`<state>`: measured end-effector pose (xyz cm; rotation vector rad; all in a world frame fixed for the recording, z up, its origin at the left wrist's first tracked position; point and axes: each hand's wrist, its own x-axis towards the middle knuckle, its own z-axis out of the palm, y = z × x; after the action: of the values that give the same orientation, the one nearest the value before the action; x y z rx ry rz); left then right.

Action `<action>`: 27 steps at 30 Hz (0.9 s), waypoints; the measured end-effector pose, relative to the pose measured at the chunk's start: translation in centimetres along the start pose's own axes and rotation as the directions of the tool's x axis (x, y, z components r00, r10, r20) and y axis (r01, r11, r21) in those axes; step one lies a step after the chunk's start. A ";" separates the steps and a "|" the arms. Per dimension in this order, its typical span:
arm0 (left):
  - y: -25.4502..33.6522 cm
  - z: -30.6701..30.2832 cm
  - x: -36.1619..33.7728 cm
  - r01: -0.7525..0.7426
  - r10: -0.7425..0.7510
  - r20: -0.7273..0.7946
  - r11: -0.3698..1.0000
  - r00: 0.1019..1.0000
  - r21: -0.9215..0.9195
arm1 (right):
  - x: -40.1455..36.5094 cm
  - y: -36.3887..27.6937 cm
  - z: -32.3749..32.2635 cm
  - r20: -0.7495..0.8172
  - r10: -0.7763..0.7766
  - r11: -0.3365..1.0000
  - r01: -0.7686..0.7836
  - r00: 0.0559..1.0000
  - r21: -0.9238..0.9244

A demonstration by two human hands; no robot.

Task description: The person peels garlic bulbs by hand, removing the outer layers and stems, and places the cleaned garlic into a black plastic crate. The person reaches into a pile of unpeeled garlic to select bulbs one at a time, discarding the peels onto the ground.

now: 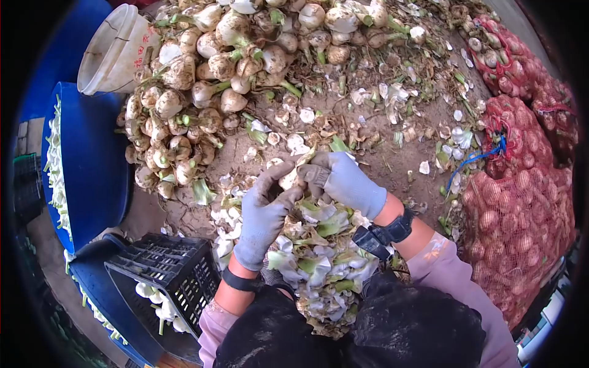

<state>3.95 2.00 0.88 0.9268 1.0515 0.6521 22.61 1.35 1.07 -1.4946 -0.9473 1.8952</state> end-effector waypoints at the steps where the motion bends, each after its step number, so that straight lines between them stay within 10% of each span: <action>1: 0.0 0.0 -0.3 0.003 -0.003 -0.007 1.000 1.000 0.008 | 0.0 0.2 0.3 -0.032 0.005 1.000 -0.004 0.999 0.028; 10: -0.3 -0.2 -1.2 0.061 -0.066 -0.019 0.976 0.998 -0.208 | -1.3 0.4 1.1 -0.040 0.040 0.969 -0.029 0.998 0.244; 13: -0.8 -0.3 -1.5 0.134 -0.111 0.083 0.919 0.990 -0.371 | -0.9 1.4 1.3 -0.098 -0.034 0.999 0.033 0.995 -0.015; 15: -0.9 -0.5 -1.4 0.186 -0.128 0.151 0.858 0.980 -0.479 | -0.3 3.2 1.7 -0.182 -0.454 0.829 0.339 0.872 -0.444; 18: -1.8 -0.8 -1.6 0.265 -0.180 0.200 0.766 0.963 -0.585 | -1.4 1.1 1.9 -0.106 -0.481 0.553 0.208 0.870 -0.807; 22: -1.0 -0.2 -1.7 0.096 -0.065 0.092 0.919 0.994 -0.382 | 0.1 3.3 1.4 -0.118 -0.655 0.587 0.404 0.747 -0.701; 24: -0.5 -0.4 -1.6 0.133 -0.117 0.119 0.981 0.986 -0.138 | -0.4 2.1 1.7 -0.101 -0.318 0.946 0.323 0.943 0.035; 27: -0.8 0.4 -1.6 0.032 -0.039 -0.081 0.995 0.996 -0.089 | -0.5 2.4 1.6 -0.070 -0.164 0.986 0.164 0.984 -0.004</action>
<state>3.77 0.18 0.99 0.8086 1.1016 0.7065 21.17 -0.77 -0.32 -1.4261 -1.0036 1.7152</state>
